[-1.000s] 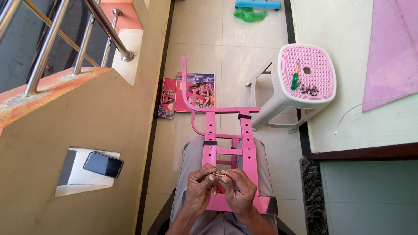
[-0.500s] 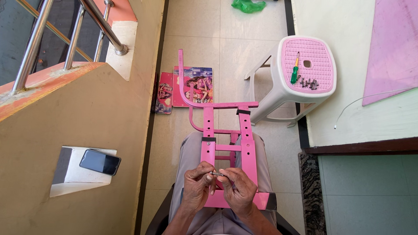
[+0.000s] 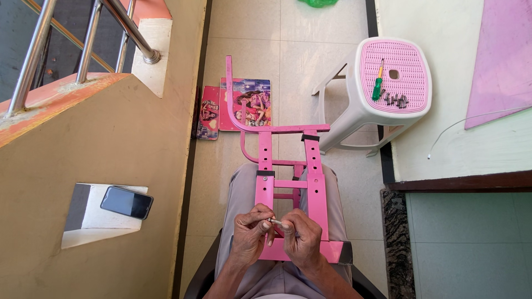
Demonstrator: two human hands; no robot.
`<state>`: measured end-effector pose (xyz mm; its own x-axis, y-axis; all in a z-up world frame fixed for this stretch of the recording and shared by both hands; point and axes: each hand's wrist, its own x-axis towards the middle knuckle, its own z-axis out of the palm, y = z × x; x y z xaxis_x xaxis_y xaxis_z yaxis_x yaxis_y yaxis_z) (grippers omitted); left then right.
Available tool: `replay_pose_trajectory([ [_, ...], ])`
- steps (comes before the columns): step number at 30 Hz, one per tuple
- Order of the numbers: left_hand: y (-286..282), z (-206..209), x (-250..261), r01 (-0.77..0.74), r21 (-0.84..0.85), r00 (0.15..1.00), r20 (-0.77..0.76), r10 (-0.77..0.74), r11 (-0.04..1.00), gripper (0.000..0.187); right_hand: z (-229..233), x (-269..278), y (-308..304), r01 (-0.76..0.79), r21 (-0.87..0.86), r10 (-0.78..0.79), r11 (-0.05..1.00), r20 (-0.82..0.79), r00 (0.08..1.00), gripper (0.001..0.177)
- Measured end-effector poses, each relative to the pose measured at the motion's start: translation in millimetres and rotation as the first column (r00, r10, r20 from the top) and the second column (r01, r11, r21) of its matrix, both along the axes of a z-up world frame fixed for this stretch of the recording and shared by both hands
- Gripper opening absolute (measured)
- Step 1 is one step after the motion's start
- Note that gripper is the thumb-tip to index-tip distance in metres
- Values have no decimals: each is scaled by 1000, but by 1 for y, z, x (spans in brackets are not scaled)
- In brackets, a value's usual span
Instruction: The person uses a screwdriver to remove screws from a pink metal frame resting on their lap. They loosen and remove multiple fasteners, then detach a side section of the frame and place it on the floor.
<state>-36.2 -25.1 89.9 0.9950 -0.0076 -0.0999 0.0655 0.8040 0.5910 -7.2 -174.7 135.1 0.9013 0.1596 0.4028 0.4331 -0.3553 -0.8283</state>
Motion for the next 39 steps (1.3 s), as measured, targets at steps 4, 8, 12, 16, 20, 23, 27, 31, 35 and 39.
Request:
replay_pose_trajectory([
  [4, -2, -1, -1, -33, -20, 999, -29, 32, 999, 16, -3, 0, -1, -81, 70, 87, 994, -87, 992, 41],
  [8, -4, -2, -1, -51, -49, 998, -35, 50, 998, 17, 7, -1, -2, -90, 123, 109, 988, -160, 981, 39],
  [12, -5, -3, -1, -96, -4, 995, -29, 96, 995, 17, 19, 0, -4, -120, 113, 124, 986, -30, 992, 39],
  [16, -6, -2, -2, -84, 27, 996, -13, 84, 996, 16, 21, 1, -2, -52, 61, 53, 997, -12, 999, 25],
  [20, -6, -2, -2, -72, 75, 997, 22, 71, 995, 15, 14, -1, -4, -62, 60, 63, 996, -14, 998, 24],
  [23, -6, -3, -2, -61, 84, 997, 46, 57, 995, 16, 1, -5, -9, -74, 38, 77, 996, -62, 995, 29],
  [27, -7, -3, -3, -42, 109, 997, 74, 34, 993, 16, -16, -9, -13, -110, 60, 121, 992, -216, 969, 38],
  [31, -8, -2, -4, -75, 126, 996, 63, 67, 989, 16, -16, -10, -15, -173, 287, 259, 942, -296, 920, 39],
  [35, -8, 0, -4, -118, 147, 993, 46, 113, 982, 16, -1, -4, -14, -176, 206, 214, 963, -176, 961, 34],
  [39, -8, 1, -4, -142, 228, 986, 117, 118, 963, 17, 0, -4, -10, -192, 195, 217, 962, -120, 969, 29],
])
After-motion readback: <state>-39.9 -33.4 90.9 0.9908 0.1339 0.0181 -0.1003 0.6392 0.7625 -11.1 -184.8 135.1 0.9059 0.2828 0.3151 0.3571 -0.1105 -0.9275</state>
